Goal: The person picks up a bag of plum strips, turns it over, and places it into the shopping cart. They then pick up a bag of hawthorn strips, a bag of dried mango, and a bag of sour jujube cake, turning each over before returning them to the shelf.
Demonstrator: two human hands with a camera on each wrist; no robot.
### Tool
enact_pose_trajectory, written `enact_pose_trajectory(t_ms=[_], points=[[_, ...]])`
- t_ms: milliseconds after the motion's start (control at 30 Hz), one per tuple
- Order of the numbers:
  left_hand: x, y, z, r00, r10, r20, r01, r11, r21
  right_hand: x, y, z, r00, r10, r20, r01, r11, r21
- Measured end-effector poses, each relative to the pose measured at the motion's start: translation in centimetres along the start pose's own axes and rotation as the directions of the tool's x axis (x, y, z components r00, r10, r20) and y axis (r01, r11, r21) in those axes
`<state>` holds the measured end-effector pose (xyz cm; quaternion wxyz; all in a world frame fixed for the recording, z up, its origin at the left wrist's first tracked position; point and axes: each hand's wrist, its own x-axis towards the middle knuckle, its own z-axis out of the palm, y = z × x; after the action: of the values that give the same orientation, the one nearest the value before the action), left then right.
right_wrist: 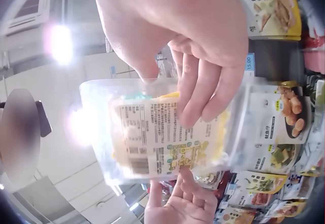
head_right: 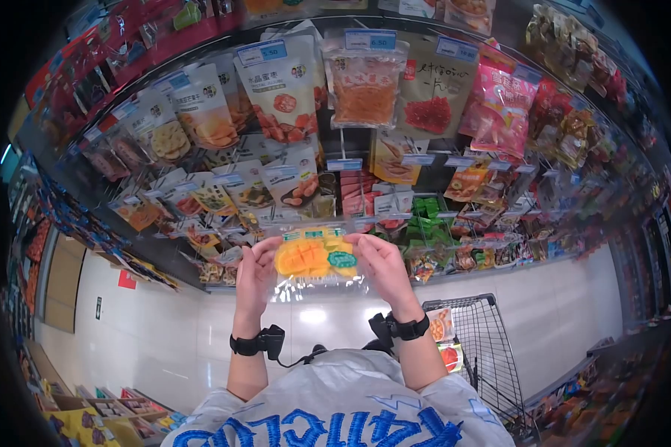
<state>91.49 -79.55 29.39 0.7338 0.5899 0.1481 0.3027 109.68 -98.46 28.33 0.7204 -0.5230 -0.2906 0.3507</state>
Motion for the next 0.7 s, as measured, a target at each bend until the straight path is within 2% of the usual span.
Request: enact_pose_trajectory(t_ms=[33,67,100,133,267,400,467,533,567,600,633,700], points=[[0.0,0.1,0.1,0.999,-0.014,0.029,0.016,0.997,-0.079,0.0,0.0,0.0,1.0,0.0,0.001,0.0,1.0,0.0],[0.2,-0.6,-1.2,0.986,0.003,0.164,0.015,0.994,-0.108,0.0,0.1,0.1,0.999,-0.002,0.034,-0.004,0.98,0.2],[0.2,-0.4,-1.0,0.987,0.005,0.162,0.013,0.994,-0.108,0.0,0.1,0.2,0.998,-0.01,0.067,-0.017,0.92,0.391],[0.0,0.0,-0.7,0.992,-0.025,0.126,0.038,0.994,-0.104,0.2,0.1,0.2,0.998,0.028,0.047,-0.044,0.918,0.395],[-0.1,0.6,0.0,0.994,-0.095,0.047,0.099,0.991,-0.092,0.7,-0.3,0.5,0.997,0.028,0.065,-0.053,0.91,0.411],[0.2,1.4,0.2,0.997,-0.073,0.019,0.075,0.992,-0.101,1.1,-0.9,1.1,0.999,-0.016,0.04,0.0,0.934,0.357],[0.7,1.9,0.1,0.996,-0.037,0.081,0.051,0.982,-0.181,1.4,-1.8,1.4,0.998,-0.042,0.039,0.027,0.948,0.318],[1.4,2.0,-0.4,0.997,-0.014,0.08,0.028,0.984,-0.177,1.9,-2.8,1.3,0.999,-0.054,0.002,0.052,0.985,0.162],[1.7,2.2,-0.6,0.997,0.001,0.078,0.012,0.985,-0.173,2.0,-3.2,1.4,0.998,-0.062,0.005,0.06,0.985,0.159],[1.9,2.8,-0.8,0.992,0.012,0.125,0.022,0.964,-0.265,2.0,-3.6,1.7,0.99,-0.136,0.045,0.135,0.99,0.028],[2.0,3.4,-0.7,0.991,0.024,0.128,0.011,0.964,-0.266,2.1,-4.3,2.1,0.974,-0.205,0.093,0.214,0.972,-0.101],[2.0,5.1,-0.1,0.994,0.034,0.108,-0.019,0.991,-0.132,2.2,-5.6,3.3,0.976,-0.202,0.078,0.206,0.977,-0.048]])
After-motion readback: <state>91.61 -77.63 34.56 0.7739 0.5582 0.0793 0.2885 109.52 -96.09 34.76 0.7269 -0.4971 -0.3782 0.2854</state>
